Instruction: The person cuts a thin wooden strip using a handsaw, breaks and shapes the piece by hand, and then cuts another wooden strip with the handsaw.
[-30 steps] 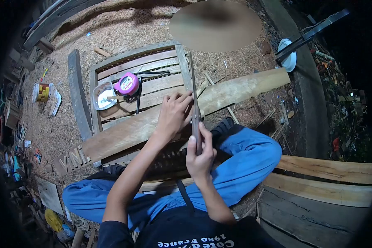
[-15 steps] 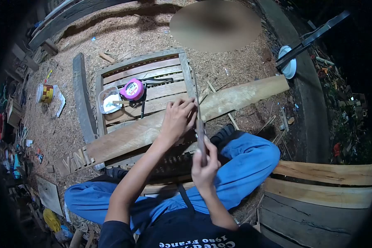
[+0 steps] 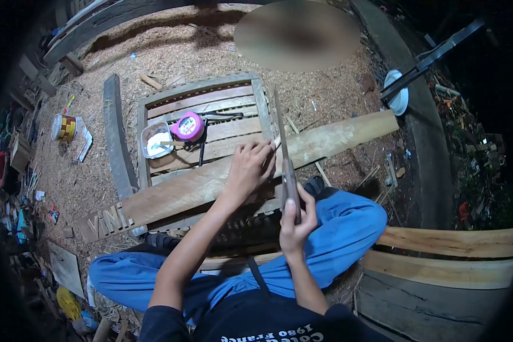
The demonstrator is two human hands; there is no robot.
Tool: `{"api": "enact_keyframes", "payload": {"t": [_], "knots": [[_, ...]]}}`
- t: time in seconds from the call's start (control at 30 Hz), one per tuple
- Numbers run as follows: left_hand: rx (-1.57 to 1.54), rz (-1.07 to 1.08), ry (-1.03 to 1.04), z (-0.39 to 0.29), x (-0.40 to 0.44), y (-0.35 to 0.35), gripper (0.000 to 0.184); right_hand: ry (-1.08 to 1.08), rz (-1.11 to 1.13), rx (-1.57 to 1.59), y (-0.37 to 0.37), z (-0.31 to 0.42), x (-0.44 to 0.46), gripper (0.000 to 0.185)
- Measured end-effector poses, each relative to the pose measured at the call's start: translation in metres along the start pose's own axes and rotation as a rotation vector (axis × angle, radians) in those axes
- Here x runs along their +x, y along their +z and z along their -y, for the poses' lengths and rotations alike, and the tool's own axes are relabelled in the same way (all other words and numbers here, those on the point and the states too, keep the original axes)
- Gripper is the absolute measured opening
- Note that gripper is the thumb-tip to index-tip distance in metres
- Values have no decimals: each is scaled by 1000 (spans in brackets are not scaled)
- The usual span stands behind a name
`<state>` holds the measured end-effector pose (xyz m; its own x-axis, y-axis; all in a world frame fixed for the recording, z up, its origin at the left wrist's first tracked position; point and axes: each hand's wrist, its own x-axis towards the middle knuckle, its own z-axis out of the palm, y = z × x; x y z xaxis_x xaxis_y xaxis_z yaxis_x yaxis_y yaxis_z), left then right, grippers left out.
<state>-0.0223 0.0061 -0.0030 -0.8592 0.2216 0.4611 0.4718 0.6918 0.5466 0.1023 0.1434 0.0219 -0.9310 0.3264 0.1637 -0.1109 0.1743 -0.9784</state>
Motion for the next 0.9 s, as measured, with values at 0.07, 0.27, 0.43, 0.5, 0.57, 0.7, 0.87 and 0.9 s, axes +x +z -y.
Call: {"api": "enact_keyframes", "payload": {"t": [0.07, 0.27, 0.43, 0.5, 0.57, 0.7, 0.87, 0.9], "knots": [[-27, -45, -37, -3, 1, 1, 31, -9, -1, 35, -14, 4, -4, 42], [-23, -154, -108, -2, -9, -4, 33, -20, -24, -13, -18, 0, 21, 43], [-173, -259, -265, -7, -25, -32, 24, -208, 79, -133, -8, 1, 40, 42], [-131, -320, -276, -8, -31, -45, 22, -146, 165, -213, -1, 12, 47, 41], [-239, -342, -358, -7, -37, -54, 23, -280, 219, -331, 9, 10, 60, 41], [-573, -316, -575, -24, -39, -93, 30, -454, 426, -697, 24, 27, 70, 40], [-724, -336, -568, -30, -49, -122, 32, -684, 569, -797, 33, 47, 98, 34], [-796, -263, -666, -36, -49, -135, 32, -730, 541, -789, 35, 55, 105, 31]]}}
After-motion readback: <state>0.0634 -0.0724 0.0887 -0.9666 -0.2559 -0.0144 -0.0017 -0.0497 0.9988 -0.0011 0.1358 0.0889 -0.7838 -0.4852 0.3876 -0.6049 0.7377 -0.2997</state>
